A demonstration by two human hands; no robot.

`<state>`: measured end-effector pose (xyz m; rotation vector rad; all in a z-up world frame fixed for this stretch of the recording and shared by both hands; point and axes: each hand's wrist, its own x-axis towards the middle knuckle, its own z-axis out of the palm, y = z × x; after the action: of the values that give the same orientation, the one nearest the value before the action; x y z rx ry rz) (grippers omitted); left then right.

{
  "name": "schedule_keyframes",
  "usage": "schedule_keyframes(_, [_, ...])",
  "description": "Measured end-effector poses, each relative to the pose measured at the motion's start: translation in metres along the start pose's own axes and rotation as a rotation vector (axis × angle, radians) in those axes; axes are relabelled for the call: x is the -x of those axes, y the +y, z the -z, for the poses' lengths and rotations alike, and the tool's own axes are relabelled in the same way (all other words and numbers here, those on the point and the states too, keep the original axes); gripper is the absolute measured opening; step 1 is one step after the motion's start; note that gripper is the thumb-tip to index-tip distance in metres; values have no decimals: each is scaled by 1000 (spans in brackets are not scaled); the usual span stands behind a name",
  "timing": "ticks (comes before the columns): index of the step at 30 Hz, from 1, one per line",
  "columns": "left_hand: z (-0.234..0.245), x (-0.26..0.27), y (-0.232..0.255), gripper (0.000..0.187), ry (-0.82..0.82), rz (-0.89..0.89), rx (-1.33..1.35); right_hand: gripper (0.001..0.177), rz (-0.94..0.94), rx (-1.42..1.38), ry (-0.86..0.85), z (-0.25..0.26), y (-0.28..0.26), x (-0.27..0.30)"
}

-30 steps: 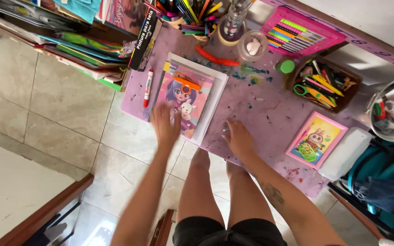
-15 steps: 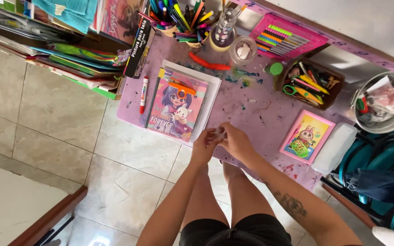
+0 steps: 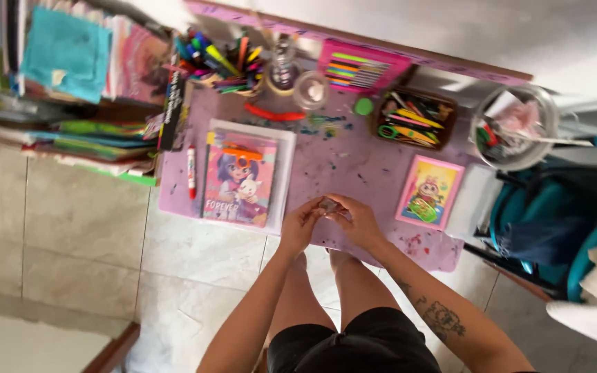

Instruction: The person tidies a purple desk by gathering colored pencils, markers, and scissors, placing them into various holders and a box. They then sort through papers and a notebook, moving them to a stack of books, and finally carry a ball and a container across a room to another table.

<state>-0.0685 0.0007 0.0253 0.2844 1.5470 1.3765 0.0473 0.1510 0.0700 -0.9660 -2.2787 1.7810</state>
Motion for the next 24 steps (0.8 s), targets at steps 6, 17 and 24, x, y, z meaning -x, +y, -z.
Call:
schedule_keyframes(6, [-23, 12, 1, 47, 80, 6, -368, 27, -151, 226, 309, 79, 63, -30])
schedule_keyframes(17, [-16, 76, -48, 35, 90, 237, -508, 47, -46, 819, 758, 173, 123, -141])
schedule_keyframes(24, [13, 91, -28, 28, 236, 207, -670, 48, 369, 791, 619, 101, 98, -92])
